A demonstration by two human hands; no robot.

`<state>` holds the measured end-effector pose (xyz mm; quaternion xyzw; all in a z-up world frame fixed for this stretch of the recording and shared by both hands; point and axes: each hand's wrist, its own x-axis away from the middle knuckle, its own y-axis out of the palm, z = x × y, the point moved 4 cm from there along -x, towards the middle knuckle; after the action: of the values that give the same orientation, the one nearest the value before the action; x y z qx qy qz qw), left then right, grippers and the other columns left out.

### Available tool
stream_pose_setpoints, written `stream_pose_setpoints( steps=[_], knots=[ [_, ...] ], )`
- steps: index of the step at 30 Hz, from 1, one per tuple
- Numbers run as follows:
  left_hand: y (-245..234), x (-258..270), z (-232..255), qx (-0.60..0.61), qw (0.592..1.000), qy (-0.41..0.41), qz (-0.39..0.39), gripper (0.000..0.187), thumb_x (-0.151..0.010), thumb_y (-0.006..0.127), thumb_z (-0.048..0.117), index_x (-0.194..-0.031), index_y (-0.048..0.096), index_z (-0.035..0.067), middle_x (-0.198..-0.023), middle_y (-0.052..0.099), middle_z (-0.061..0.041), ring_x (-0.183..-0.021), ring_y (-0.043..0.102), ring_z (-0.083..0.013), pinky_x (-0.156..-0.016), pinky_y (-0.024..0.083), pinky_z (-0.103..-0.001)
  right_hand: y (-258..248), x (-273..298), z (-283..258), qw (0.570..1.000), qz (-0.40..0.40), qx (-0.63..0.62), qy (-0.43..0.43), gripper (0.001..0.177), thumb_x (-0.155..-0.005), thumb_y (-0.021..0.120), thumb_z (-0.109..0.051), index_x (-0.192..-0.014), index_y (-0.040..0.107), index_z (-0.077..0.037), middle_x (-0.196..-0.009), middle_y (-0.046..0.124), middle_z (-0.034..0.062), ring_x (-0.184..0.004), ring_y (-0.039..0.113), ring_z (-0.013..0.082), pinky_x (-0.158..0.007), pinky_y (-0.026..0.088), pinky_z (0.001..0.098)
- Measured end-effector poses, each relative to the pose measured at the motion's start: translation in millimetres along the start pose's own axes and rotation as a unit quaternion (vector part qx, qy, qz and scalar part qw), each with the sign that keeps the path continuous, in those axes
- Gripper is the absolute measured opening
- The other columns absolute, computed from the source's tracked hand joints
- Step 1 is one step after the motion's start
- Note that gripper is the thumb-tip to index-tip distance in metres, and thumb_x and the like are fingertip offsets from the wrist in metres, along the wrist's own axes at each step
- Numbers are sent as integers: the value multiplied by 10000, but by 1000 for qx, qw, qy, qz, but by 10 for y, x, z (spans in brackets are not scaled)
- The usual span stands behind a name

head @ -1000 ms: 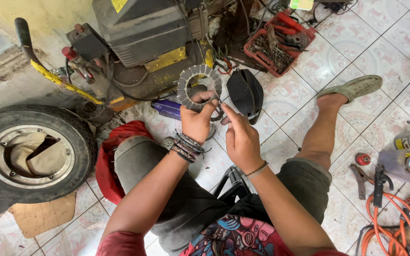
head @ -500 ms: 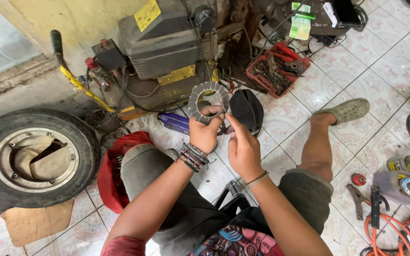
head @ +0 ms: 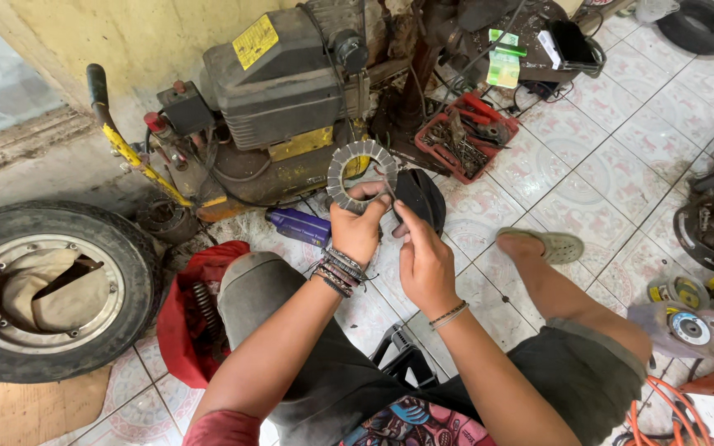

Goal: The person holds a circular metal component with segmented teeth and uses a flat metal tool to scrape or adjust its inner surface. The person rotates the component while working on different sections.

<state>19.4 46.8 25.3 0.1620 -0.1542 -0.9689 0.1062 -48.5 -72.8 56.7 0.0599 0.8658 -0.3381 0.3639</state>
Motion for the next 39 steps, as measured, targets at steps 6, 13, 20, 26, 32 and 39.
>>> stream_pose_setpoints(
  steps=[6, 13, 20, 26, 32, 39],
  knots=[
    [97, 49, 11, -16, 1000, -8, -25, 142, -737, 686, 25, -874, 720, 41, -749, 680, -58, -763, 550, -70, -690, 505, -280, -93, -117, -30, 1000, 11, 7, -7, 458, -878, 408, 2, -1296, 553, -114, -812, 642, 64, -764, 633, 314, -629, 524, 401],
    [118, -3, -38, -11, 1000, 9, -1, 139, -725, 686, 5, -860, 715, 19, -759, 681, -80, -792, 559, -95, -718, 505, -319, -83, -59, 95, 1000, -6, -1, -1, 495, -848, 414, -2, -1313, 534, -120, -810, 641, 72, -735, 630, 325, -613, 518, 427],
    [236, -54, 99, -13, 999, 28, 12, 130, -745, 674, 2, -867, 711, 20, -774, 684, -77, -802, 550, -88, -735, 500, -307, -223, -193, 48, 999, 13, -5, -33, 481, -864, 403, -3, -1310, 540, -122, -814, 639, 59, -746, 633, 317, -629, 517, 414],
    [459, -193, 228, -44, 997, 55, -9, 136, -746, 671, 15, -874, 716, 24, -776, 688, -86, -797, 569, -98, -743, 503, -318, -422, -427, 37, 997, 42, -39, -59, 485, -857, 401, 18, -1306, 543, -100, -875, 647, 89, -750, 640, 294, -654, 521, 402],
    [436, -522, 690, -79, 990, 113, -11, 134, -754, 682, 52, -883, 710, 28, -796, 681, -87, -806, 578, -111, -739, 509, -324, -631, -476, 126, 994, 24, -89, -61, 493, -862, 405, 25, -1324, 528, -99, -818, 643, 79, -737, 634, 303, -633, 516, 399],
    [581, -896, 1157, -63, 986, 143, -62, 138, -849, 649, 90, -973, 694, 49, -857, 683, -83, -820, 606, -115, -710, 526, -326, -893, -911, 100, 987, 40, -133, -82, 434, -900, 399, 25, -1314, 515, -40, -873, 667, 108, -793, 643, 296, -687, 520, 405]
  ],
)
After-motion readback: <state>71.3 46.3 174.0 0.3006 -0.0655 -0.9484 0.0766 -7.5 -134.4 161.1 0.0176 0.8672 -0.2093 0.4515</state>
